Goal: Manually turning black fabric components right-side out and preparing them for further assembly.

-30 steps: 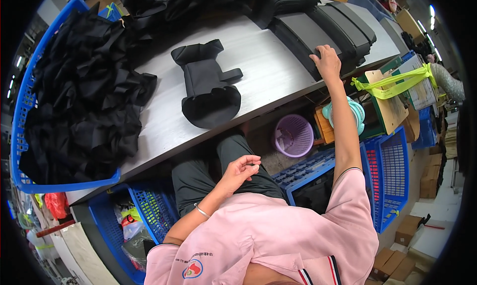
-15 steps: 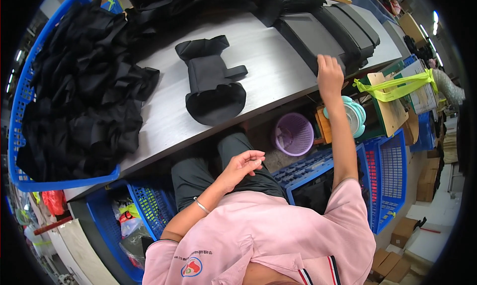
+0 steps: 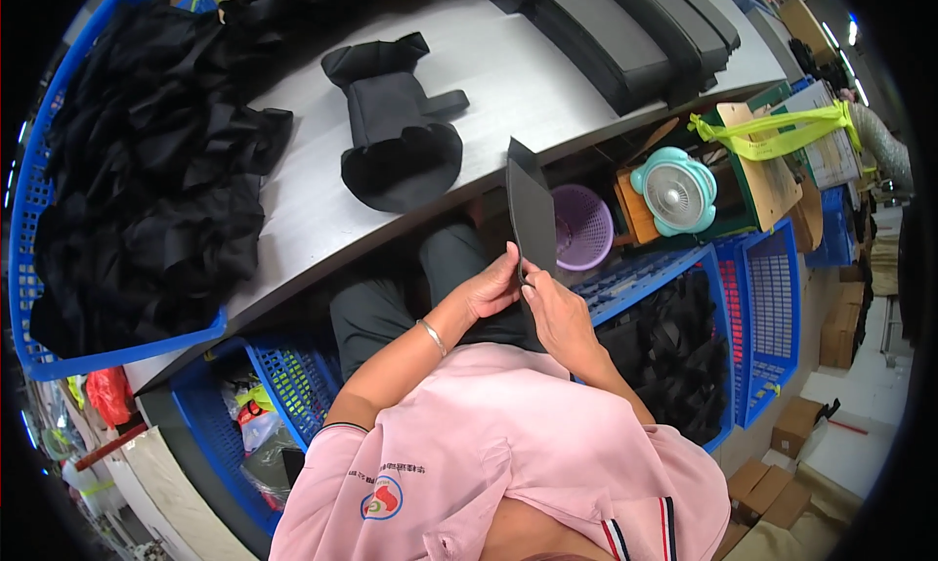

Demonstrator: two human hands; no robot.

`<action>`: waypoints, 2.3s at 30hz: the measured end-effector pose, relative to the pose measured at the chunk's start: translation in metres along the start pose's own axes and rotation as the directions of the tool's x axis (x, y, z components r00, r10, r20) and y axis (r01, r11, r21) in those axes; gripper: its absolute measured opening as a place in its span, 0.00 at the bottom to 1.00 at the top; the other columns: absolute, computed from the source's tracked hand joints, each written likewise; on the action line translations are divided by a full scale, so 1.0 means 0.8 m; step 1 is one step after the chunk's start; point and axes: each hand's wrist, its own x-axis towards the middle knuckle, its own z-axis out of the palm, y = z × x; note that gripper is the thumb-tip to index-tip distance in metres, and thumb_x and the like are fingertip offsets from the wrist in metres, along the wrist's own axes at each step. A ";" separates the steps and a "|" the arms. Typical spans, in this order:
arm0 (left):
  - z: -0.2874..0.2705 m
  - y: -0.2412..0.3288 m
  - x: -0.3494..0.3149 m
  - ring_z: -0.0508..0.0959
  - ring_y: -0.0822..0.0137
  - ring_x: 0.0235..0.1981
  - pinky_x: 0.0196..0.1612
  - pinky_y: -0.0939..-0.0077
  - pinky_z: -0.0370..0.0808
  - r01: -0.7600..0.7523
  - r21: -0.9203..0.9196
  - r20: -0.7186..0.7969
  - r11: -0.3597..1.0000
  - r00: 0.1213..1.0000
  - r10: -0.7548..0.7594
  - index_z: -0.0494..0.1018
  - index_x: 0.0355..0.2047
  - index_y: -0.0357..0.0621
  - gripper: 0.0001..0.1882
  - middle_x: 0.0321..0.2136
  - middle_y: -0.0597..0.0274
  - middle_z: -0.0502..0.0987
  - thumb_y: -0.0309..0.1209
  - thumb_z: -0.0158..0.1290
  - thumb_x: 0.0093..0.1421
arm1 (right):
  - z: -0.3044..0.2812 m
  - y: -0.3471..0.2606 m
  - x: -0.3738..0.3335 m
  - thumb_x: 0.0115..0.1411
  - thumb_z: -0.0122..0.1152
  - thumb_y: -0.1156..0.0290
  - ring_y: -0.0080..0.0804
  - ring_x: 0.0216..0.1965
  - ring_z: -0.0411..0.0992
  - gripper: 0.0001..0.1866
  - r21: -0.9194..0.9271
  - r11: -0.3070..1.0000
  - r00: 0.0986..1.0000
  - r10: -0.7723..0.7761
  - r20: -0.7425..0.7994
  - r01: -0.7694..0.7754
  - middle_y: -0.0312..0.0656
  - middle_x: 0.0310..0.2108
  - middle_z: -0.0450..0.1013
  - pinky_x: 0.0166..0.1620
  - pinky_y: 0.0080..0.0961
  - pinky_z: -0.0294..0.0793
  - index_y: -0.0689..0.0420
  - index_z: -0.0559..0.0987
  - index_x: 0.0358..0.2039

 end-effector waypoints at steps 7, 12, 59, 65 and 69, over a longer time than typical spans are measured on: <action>0.065 0.031 -0.020 0.71 0.49 0.61 0.64 0.55 0.69 -0.162 -0.163 0.228 0.973 0.953 0.197 0.62 0.64 0.40 0.49 0.59 0.47 0.70 0.60 0.63 0.52 | -0.041 -0.015 -0.036 0.69 0.53 0.69 0.43 0.37 0.78 0.09 0.401 0.864 0.935 0.189 0.302 -0.304 0.50 0.37 0.78 0.40 0.31 0.74 0.60 0.73 0.45; 0.073 0.060 -0.053 0.77 0.49 0.54 0.60 0.54 0.74 -0.351 -0.069 0.041 0.934 0.934 0.354 0.62 0.64 0.36 0.40 0.54 0.45 0.75 0.45 0.64 0.58 | -0.040 -0.003 -0.050 0.68 0.56 0.69 0.31 0.28 0.71 0.08 0.386 0.872 0.951 0.243 0.192 -0.301 0.44 0.30 0.74 0.34 0.25 0.70 0.62 0.75 0.39; 0.108 0.144 -0.159 0.72 0.59 0.47 0.47 0.71 0.76 -0.133 0.848 0.500 -0.512 0.520 0.693 0.72 0.59 0.41 0.31 0.61 0.60 0.69 0.19 0.58 0.51 | 0.123 0.012 0.183 0.57 0.60 0.74 0.49 0.40 0.77 0.08 0.304 0.885 0.935 -0.338 -0.105 0.354 0.53 0.36 0.77 0.39 0.37 0.75 0.61 0.78 0.37; 0.075 0.092 -0.179 0.62 0.51 0.65 0.58 0.63 0.68 -0.050 0.956 0.292 -0.288 0.203 0.935 0.58 0.66 0.36 0.43 0.66 0.45 0.58 0.18 0.56 0.47 | 0.138 0.016 0.167 0.66 0.60 0.71 0.35 0.55 0.70 0.24 0.998 -0.032 0.931 0.359 0.064 -0.056 0.40 0.55 0.70 0.58 0.36 0.72 0.58 0.68 0.61; 0.082 0.093 -0.158 0.59 0.51 0.65 0.55 0.63 0.70 0.131 0.938 0.289 -0.320 0.210 0.934 0.56 0.68 0.42 0.47 0.68 0.48 0.54 0.25 0.62 0.47 | 0.100 -0.024 0.161 0.65 0.62 0.68 0.34 0.53 0.71 0.25 0.993 -0.004 0.935 0.338 0.111 -0.117 0.42 0.54 0.71 0.56 0.36 0.75 0.57 0.69 0.60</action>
